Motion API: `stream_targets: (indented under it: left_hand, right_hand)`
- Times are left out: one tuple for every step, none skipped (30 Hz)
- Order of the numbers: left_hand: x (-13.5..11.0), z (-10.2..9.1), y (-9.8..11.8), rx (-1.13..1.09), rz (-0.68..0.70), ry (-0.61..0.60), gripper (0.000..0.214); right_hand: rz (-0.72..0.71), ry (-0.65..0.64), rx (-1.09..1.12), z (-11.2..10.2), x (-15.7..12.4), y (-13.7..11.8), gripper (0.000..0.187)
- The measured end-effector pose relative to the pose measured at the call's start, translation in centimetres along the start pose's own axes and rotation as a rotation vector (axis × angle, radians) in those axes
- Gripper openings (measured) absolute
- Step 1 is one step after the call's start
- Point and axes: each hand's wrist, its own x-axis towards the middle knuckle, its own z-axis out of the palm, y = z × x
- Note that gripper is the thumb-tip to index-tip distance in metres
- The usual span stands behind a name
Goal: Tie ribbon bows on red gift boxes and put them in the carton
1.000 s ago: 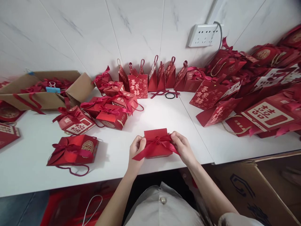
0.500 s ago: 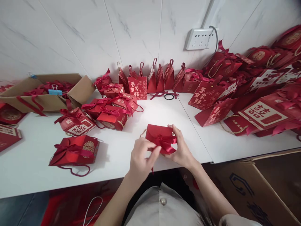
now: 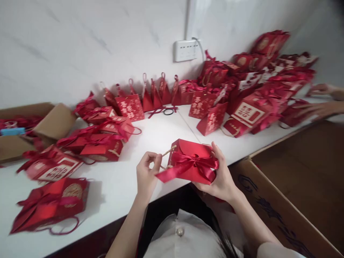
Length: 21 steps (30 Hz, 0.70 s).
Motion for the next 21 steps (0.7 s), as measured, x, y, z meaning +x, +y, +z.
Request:
stream_targets:
  left_hand:
    - [0.3, 0.6, -0.2, 0.015, -0.023, -0.068, 0.024]
    - [0.4, 1.4, -0.4, 0.044, -0.025, -0.142, 0.025]
    - [0.4, 2.3, -0.5, 0.087, -0.009, -0.226, 0.025]
    - [0.2, 3.3, -0.6, 0.134, 0.024, -0.318, 0.025]
    - [0.0, 4.3, -0.6, 0.181, 0.069, -0.414, 0.024]
    - [-0.4, 5.3, -0.6, 0.222, 0.125, -0.509, 0.022]
    - [-0.7, 6.3, -0.6, 0.255, 0.192, -0.597, 0.021]
    - [-1.1, 7.3, -0.6, 0.277, 0.266, -0.676, 0.02]
    - [-1.4, 8.2, -0.6, 0.291, 0.34, -0.744, 0.019]
    - [-1.6, 9.1, -0.7, 0.299, 0.41, -0.798, 0.019]
    - [-1.8, 10.0, -0.8, 0.305, 0.471, -0.835, 0.019]
    - [-1.9, 10.9, -1.0, 0.313, 0.522, -0.857, 0.018]
    - [-2.0, 11.7, -1.2, 0.324, 0.562, -0.868, 0.018]
    - [-2.1, 12.5, -1.4, 0.336, 0.595, -0.873, 0.017]
    - [-2.1, 13.2, -1.7, 0.347, 0.622, -0.876, 0.016]
    - [-2.1, 13.8, -1.9, 0.356, 0.648, -0.877, 0.015]
    - [-2.0, 14.4, -2.1, 0.363, 0.668, -0.876, 0.015]
    - [-1.9, 14.8, -2.2, 0.364, 0.685, -0.872, 0.015]
    - [-1.7, 15.2, -2.4, 0.362, 0.693, -0.862, 0.015]
    - [-1.6, 15.5, -2.5, 0.358, 0.692, -0.846, 0.016]
    - [-1.4, 15.7, -2.5, 0.357, 0.68, -0.828, 0.017]
  right_hand:
    - [0.042, 0.037, -0.025, -1.6, -0.6, -0.1, 0.102]
    - [0.095, 0.083, -0.056, -3.5, -1.2, -0.1, 0.103]
    - [0.15, 0.137, -0.091, -5.6, -1.9, -0.2, 0.103]
    - [0.204, 0.198, -0.135, -7.9, -2.7, -0.3, 0.103]
    - [0.256, 0.266, -0.195, -10.4, -3.6, -0.3, 0.102]
    - [0.302, 0.332, -0.266, -12.9, -4.6, -0.4, 0.1]
    - [0.36, 0.393, -0.352, -15.5, -5.6, -0.3, 0.097]
    - [0.431, 0.447, -0.452, -18.0, -6.8, -0.1, 0.095]
    - [0.518, 0.482, -0.535, -20.3, -8.1, 0.2, 0.094]
    - [0.633, 0.498, -0.592, -22.4, -9.6, 0.7, 0.093]
    - [0.743, 0.511, -0.616, -24.2, -11.1, 1.3, 0.092]
    - [0.849, 0.511, -0.611, -25.7, -12.6, 2.0, 0.092]
    - [0.947, 0.5, -0.587, -26.9, -14.3, 2.8, 0.09]
    - [1.028, 0.49, -0.558, -27.9, -15.9, 3.6, 0.086]
    - [1.091, 0.468, -0.53, -28.6, -17.5, 4.4, 0.08]
    - [1.139, 0.447, -0.51, -29.1, -19.1, 5.1, 0.074]
    - [1.172, 0.429, -0.499, -29.4, -20.7, 5.7, 0.068]
    - [1.196, 0.409, -0.494, -29.7, -22.2, 6.3, 0.064]
    - [1.216, 0.394, -0.494, -29.9, -23.6, 6.8, 0.063]
    - [1.235, 0.383, -0.494, -30.1, -25.0, 7.4, 0.062]
    - [1.255, 0.366, -0.489, -30.4, -26.2, 8.0, 0.061]
